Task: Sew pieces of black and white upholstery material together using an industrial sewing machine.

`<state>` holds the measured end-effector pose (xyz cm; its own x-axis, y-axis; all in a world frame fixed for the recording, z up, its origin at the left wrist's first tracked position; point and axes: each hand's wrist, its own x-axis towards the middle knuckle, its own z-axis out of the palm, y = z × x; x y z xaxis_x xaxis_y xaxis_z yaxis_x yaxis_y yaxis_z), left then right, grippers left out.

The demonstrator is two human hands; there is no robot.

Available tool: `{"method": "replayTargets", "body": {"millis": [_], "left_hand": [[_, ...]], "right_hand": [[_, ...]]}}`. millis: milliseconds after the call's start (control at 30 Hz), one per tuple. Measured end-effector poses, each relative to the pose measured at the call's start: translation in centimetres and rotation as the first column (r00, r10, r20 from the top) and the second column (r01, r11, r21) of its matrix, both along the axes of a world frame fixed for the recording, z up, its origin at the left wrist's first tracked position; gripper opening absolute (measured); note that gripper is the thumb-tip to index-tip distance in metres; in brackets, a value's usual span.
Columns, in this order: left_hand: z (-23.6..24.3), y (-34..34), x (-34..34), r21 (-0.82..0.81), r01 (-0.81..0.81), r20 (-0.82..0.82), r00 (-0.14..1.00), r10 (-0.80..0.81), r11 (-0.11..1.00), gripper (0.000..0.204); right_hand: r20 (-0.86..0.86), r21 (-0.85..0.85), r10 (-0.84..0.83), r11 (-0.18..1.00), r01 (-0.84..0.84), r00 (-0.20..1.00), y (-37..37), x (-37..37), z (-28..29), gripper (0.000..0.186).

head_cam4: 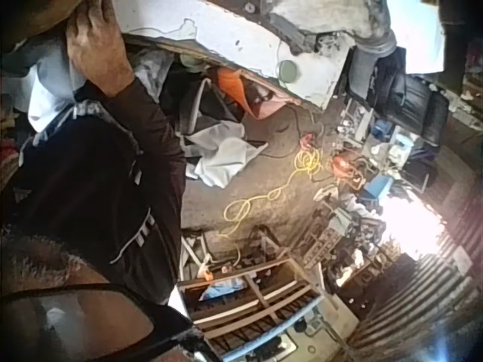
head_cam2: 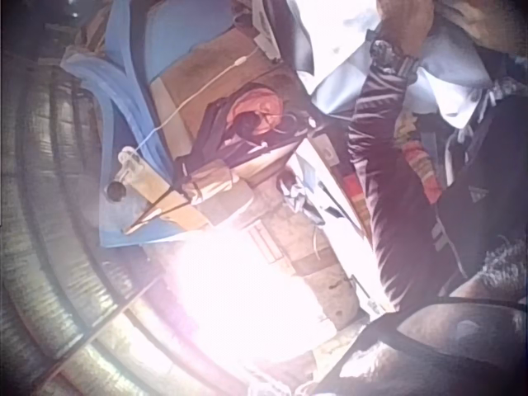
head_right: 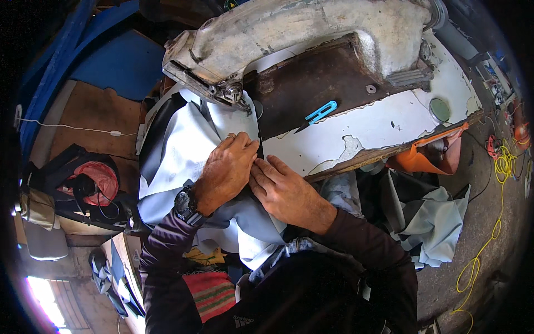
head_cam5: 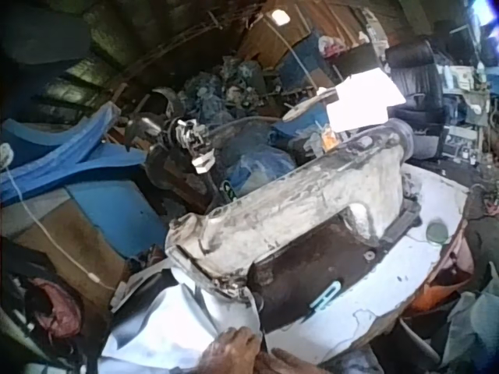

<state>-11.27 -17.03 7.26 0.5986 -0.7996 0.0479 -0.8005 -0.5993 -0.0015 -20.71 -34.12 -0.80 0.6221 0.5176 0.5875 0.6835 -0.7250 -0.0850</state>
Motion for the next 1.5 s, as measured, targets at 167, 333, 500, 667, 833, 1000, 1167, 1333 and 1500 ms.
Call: {"method": "replayTargets", "body": {"millis": [167,333,500,667,833,1000,1167,1333,1500], "left_hand": [[0.0,-0.2,-0.1,-0.061,-0.052,-0.058,0.997,0.048,0.997,0.029],[0.0,-0.4,0.0,-0.03,-0.09,-0.058,0.994,0.088,0.996,0.03],[-0.4,-0.6,0.1,0.022,-0.114,-0.008,0.993,0.114,0.993,0.036],[-1.3,-0.4,0.8,-0.011,-0.103,0.036,0.994,0.103,0.995,0.044],[-1.5,-0.6,1.5,-0.023,-0.091,0.057,0.994,0.092,0.996,0.046],[-1.9,-0.8,2.4,-0.047,-0.092,0.122,0.988,0.097,0.995,0.046],[-2.1,-1.1,3.5,-0.06,-0.09,0.157,0.983,0.099,0.994,0.044],[-2.8,-1.1,4.3,-0.039,-0.101,0.224,0.969,0.108,0.994,0.042],[-2.4,1.2,3.0,-0.268,0.1,0.329,0.944,-0.007,0.958,0.03]], "right_hand": [[-0.026,0.002,-0.058,0.998,0.058,0.998,0.3,-0.2,-0.1,0.041],[-0.042,-0.021,-0.051,0.999,0.05,0.998,0.2,0.1,0.2,0.046],[-0.106,0.019,-0.068,0.997,0.071,0.992,0.4,0.5,0.3,0.045],[-0.129,0.0,-0.065,0.998,0.065,0.989,0.3,1.0,0.7,0.047],[-0.117,-0.026,-0.071,0.997,0.068,0.991,-0.1,1.7,0.9,0.047],[-0.166,-0.057,-0.094,0.995,0.086,0.982,-0.2,2.6,1.2,0.051],[-0.143,-0.05,-0.114,0.993,0.108,0.983,-0.6,3.6,1.4,0.048],[-0.136,-0.024,-0.128,0.992,0.126,0.982,-0.3,4.3,1.1,0.05],[-0.119,0.016,-0.109,0.994,0.112,0.987,-0.2,3.9,1.6,0.051]]}}
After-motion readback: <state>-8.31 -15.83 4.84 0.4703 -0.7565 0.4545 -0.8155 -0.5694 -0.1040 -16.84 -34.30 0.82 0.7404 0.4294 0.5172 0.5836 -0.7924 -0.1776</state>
